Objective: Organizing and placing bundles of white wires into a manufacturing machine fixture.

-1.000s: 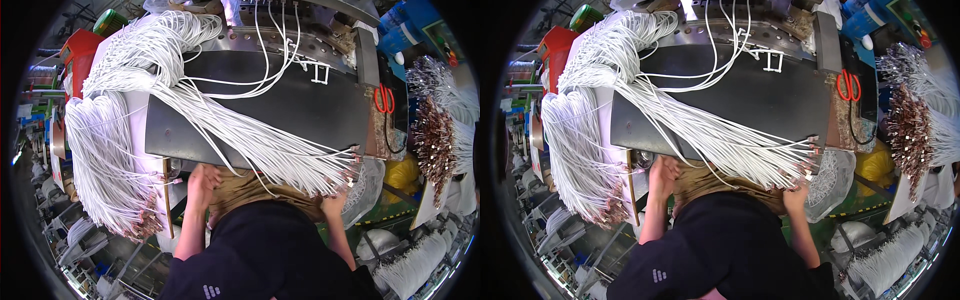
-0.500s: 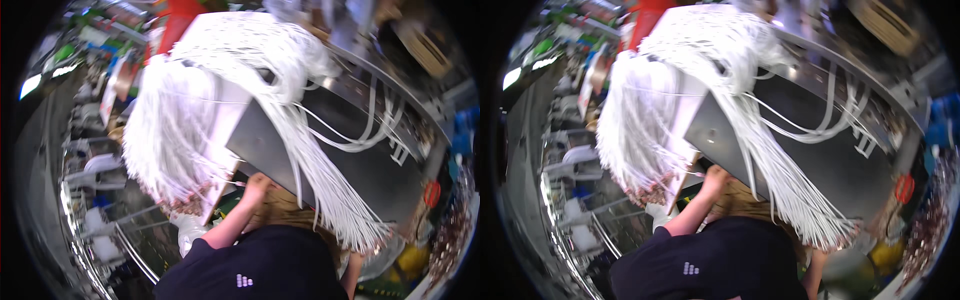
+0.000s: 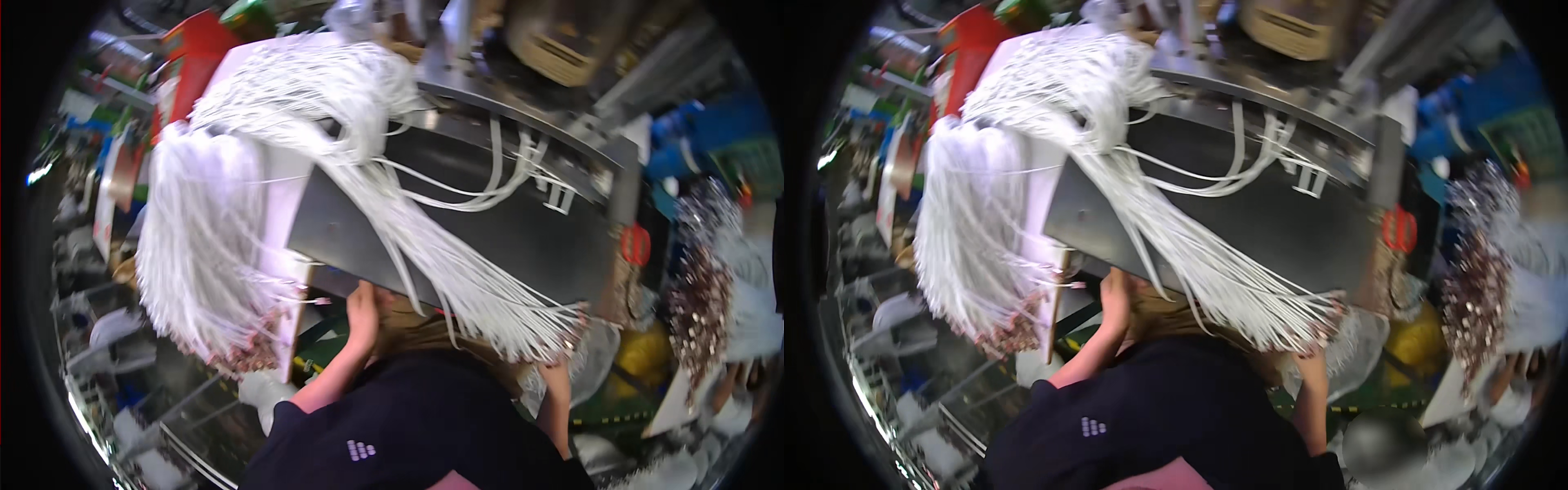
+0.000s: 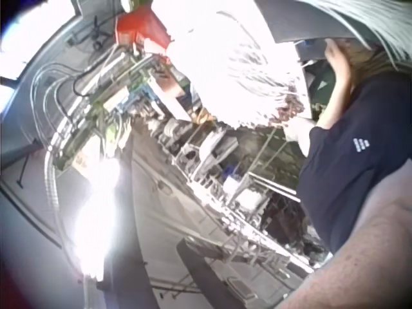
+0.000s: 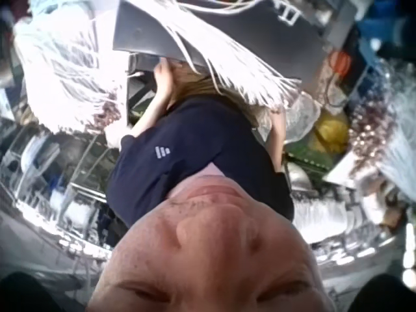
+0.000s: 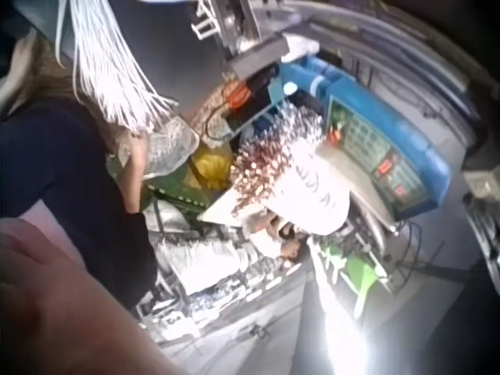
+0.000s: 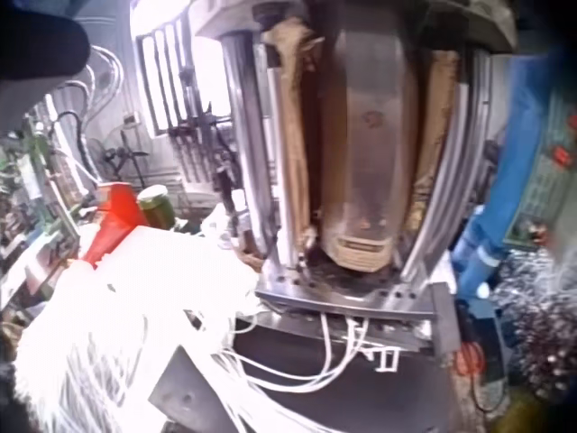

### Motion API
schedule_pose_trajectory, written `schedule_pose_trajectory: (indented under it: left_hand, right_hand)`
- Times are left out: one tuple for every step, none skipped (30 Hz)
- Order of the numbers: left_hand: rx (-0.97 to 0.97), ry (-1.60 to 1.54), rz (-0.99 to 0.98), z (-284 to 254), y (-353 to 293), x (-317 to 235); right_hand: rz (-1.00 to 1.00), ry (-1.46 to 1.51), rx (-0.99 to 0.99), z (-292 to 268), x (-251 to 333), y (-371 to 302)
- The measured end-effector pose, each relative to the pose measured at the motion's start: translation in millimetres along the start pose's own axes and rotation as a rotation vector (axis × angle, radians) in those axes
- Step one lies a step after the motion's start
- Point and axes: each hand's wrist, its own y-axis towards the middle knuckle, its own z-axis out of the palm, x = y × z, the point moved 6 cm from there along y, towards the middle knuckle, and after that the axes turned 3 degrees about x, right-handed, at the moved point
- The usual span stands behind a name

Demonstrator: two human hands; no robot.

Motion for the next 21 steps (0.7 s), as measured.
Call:
schedule_pose_trajectory:
  left_hand:
    - [0.017,0.034,0.164,1,-11,-3]
    - [0.058,0.065,0.336,8,-17,-13]
    - [0.102,0.065,0.342,8,-18,-24]
    - [0.164,0.255,0.705,11,-34,-62]
    - [0.219,0.434,1.073,22,-60,-93]
    - [0.212,0.454,1.234,31,-74,-122]
    - [0.193,0.48,1.39,41,-86,-152]
    - [0.246,0.635,1.476,60,-91,-173]
    - [0.293,0.794,1.558,81,-92,-190]
    - [0.36,0.898,1.542,106,-89,-198]
    - [0.425,1.004,1.522,128,-85,-202]
    - [0.44,1.006,1.529,142,-73,-204]
    - [0.48,1.066,1.538,155,-60,-199]
    - [0.55,1.11,1.562,176,-50,-196]
    - [0.57,1.114,1.575,185,-45,-200]
    - [0.571,1.118,1.55,195,-37,-204]
    - [0.567,1.122,1.523,203,-28,-207]
    - [0.55,1.128,1.491,205,-23,-209]
    - [0.563,1.126,1.492,205,-24,-208]
    - [0.534,1.133,1.497,197,-26,-211]
    - [0.508,1.14,1.5,187,-28,-214]
  right_hand:
    - [-0.051,-0.451,0.269,-26,41,11]
    - [0.056,-0.276,0.341,-57,50,20]
    - [0.143,-0.09,0.411,-79,54,24]
    - [0.186,0.223,0.284,-106,72,16]
    - [0.216,0.534,0.147,-131,88,6]
    - [0.044,0.492,0.052,-153,110,6]
    - [-0.128,0.446,-0.029,-173,134,11]
    - [-0.134,0.354,-0.063,-174,170,26]
    - [-0.36,0.349,-0.071,-169,231,39]
    - [-0.579,0.109,-0.088,-160,275,56]
    - [-0.653,0.049,-0.067,-141,300,75]
    - [-0.751,-0.161,-0.166,-128,323,92]
    - [-0.85,-0.371,-0.265,-116,340,107]
    - [-0.832,-0.486,-0.305,-110,333,132]
    - [-0.823,-0.594,-0.33,-104,331,146]
    - [-0.804,-0.59,-0.344,-111,320,148]
    - [-0.797,-0.373,-0.301,-122,311,149]
    - [-0.798,-0.155,-0.25,-133,304,149]
    - [-0.785,0.059,-0.198,-144,295,144]
    - [-0.728,0.321,-0.161,-154,288,122]
    - [-0.659,0.581,-0.123,-160,274,94]
